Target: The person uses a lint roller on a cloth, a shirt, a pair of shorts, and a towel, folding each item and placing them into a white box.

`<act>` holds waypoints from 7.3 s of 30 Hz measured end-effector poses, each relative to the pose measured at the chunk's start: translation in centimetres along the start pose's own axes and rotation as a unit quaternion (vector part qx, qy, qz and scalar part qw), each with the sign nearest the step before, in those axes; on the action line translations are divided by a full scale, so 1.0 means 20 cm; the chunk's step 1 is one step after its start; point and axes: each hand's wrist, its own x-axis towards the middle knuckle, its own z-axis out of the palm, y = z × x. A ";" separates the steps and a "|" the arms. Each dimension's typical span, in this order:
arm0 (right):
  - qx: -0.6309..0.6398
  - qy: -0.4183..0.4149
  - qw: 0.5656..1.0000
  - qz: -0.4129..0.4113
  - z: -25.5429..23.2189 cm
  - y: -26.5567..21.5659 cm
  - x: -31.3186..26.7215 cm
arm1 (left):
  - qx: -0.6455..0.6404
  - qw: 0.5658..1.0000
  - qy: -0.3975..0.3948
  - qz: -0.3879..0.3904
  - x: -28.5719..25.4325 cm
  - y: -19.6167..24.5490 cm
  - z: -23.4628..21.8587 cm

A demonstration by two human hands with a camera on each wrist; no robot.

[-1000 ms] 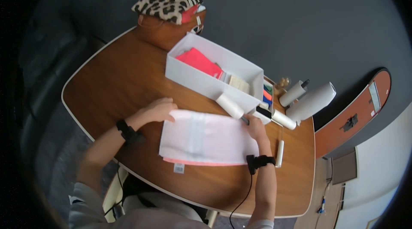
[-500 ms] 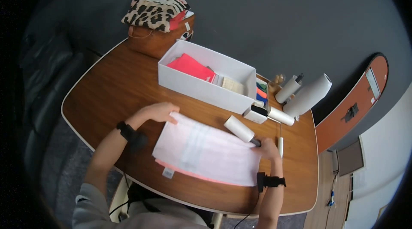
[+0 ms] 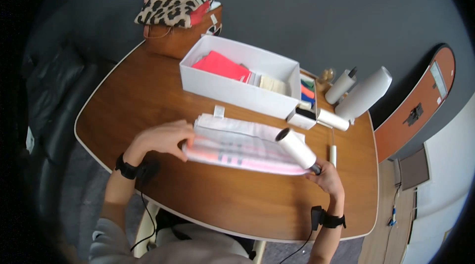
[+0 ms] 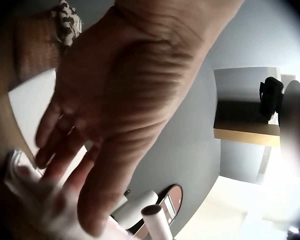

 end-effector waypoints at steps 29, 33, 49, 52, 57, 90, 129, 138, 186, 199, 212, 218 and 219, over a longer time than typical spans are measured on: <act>0.096 -0.073 0.989 -0.085 0.81 -0.54 0.11 | -0.408 0.887 0.088 -0.197 0.34 0.17 0.50; 0.041 -0.132 0.984 -0.116 0.58 -0.42 0.11 | -0.468 0.837 0.079 -0.273 0.33 0.12 0.53; -0.325 -0.149 0.933 -0.046 0.54 -0.09 0.19 | 0.173 0.904 0.078 -0.384 0.25 0.12 0.45; -0.320 -0.145 0.935 -0.046 0.55 -0.08 0.19 | 0.195 0.881 0.060 -0.427 0.17 0.02 0.37; -0.316 -0.142 0.937 -0.042 0.55 -0.08 0.18 | 0.238 0.870 0.100 -0.421 0.11 -0.01 0.32; -0.322 -0.161 0.933 0.023 0.56 -0.16 0.17 | 0.270 0.939 0.030 -0.213 -0.01 0.49 0.46; -0.293 -0.136 0.946 -0.028 0.56 -0.08 0.17 | 0.185 0.961 0.041 -0.203 0.54 0.35 0.74; -0.235 -0.123 0.963 -0.058 0.39 0.00 0.24 | 0.018 0.985 -0.025 -0.170 0.39 0.21 0.36; -0.341 0.255 0.884 0.192 0.21 0.49 0.14 | 0.126 0.981 -0.139 -0.058 0.30 -0.01 0.51; -0.279 0.043 0.959 -0.019 0.68 -0.15 -0.19 | 0.092 0.970 -0.198 -0.109 0.31 0.06 0.36; -0.269 0.158 0.917 0.248 0.22 0.50 -0.11 | 0.099 0.971 -0.194 -0.099 0.31 0.07 0.36; -0.087 0.129 0.954 0.256 0.38 -0.10 -0.22 | 0.101 0.964 -0.220 -0.109 0.32 0.09 0.35; -0.053 0.025 0.963 0.263 0.41 -0.15 -0.25 | 0.105 0.964 -0.219 -0.109 0.32 0.09 0.35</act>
